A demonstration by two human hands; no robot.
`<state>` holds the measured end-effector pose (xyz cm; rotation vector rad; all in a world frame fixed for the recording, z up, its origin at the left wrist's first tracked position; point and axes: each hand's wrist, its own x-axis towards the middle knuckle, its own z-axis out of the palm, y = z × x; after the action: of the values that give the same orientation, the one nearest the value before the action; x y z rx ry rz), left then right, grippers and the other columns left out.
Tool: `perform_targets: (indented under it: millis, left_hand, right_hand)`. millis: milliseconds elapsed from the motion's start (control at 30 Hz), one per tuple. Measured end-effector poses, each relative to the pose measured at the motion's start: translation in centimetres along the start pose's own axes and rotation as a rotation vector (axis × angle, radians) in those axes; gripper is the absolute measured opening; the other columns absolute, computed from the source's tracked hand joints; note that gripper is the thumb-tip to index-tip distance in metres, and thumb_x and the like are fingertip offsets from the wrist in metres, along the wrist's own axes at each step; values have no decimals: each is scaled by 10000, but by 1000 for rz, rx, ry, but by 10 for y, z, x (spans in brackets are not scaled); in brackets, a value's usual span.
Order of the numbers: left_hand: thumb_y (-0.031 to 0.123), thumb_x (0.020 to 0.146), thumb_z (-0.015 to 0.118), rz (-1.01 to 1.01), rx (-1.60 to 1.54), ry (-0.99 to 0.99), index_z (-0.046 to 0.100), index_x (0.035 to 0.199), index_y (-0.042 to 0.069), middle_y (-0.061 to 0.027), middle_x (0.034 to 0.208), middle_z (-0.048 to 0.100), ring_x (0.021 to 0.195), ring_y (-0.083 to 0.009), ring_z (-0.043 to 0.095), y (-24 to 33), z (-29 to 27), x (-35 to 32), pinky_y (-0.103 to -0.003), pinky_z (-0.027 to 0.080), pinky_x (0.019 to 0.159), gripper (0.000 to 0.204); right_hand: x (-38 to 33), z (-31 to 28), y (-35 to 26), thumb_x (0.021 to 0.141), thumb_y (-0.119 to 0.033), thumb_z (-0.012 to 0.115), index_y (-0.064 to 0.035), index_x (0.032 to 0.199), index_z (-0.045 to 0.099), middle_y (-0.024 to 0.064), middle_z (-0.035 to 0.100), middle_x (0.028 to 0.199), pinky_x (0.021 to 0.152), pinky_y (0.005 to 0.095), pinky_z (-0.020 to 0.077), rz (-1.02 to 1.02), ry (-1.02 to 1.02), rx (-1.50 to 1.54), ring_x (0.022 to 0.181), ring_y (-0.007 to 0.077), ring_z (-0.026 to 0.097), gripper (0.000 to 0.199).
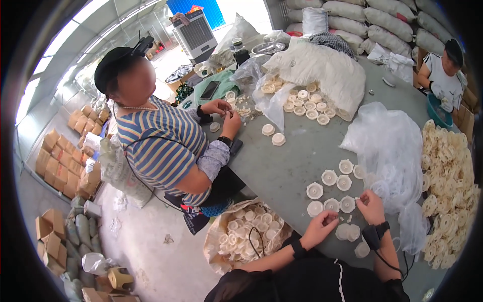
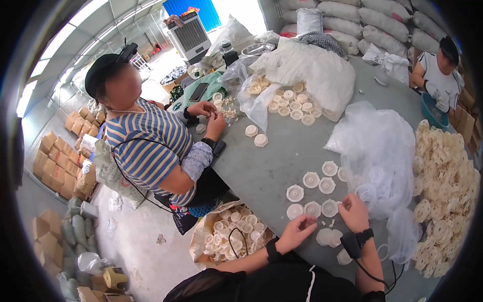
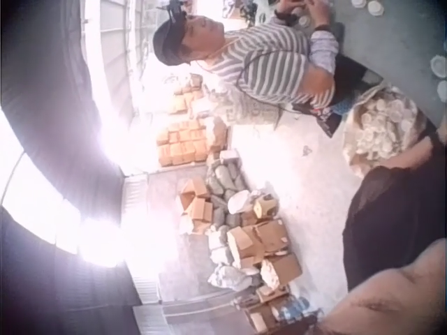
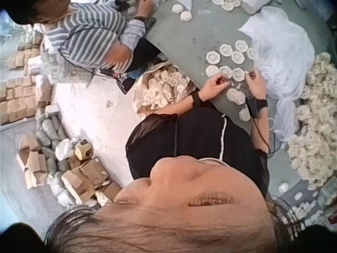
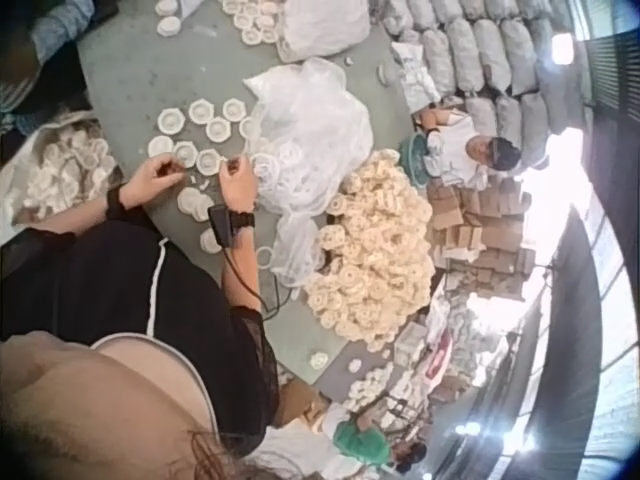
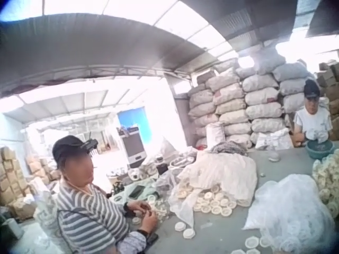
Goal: Assembling small plastic components at a manufacturing workstation.
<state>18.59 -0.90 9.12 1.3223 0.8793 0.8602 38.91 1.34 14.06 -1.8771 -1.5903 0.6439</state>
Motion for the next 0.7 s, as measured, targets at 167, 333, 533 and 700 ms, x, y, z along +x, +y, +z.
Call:
perform_targets:
  millis: [167, 333, 533, 700]
  left_hand:
    - [88, 847, 581, 43, -301, 9, 538, 1025, 33, 15, 866, 569, 780, -42, 527, 13, 10, 14, -189, 439, 690, 192]
    - [76, 853, 572, -23, -361, -155, 516, 1066, 28, -16, 932, 579, 840, -83, 564, 15, 17, 12, -232, 477, 753, 226]
    - [76, 853, 570, -13, -262, -187, 526, 1063, 30, -13, 930, 581, 820, -75, 561, 19, 23, 4, -219, 473, 727, 219]
    - [66, 818, 597, -7, 41, -110, 548, 1015, 32, -4, 897, 575, 757, -66, 551, 19, 23, 1, -215, 453, 671, 206]
  right_hand:
    - [-37, 0, -10, 766, -113, 624, -24, 781, 554, 16, 586, 646, 465, 189, 401, 147, -364, 593, 519, 40, 516, 114]
    - [-59, -1, -10, 773, -86, 599, -22, 788, 547, 13, 581, 660, 474, 186, 403, 181, -332, 667, 531, 47, 519, 84]
    - [-73, -1, -16, 788, -54, 586, -24, 842, 525, 1, 558, 713, 476, 186, 404, 168, -163, 819, 556, 41, 511, 87]
    - [-77, 0, -9, 783, -37, 590, -29, 813, 512, -10, 541, 687, 479, 175, 396, 159, -92, 888, 552, 29, 498, 84]
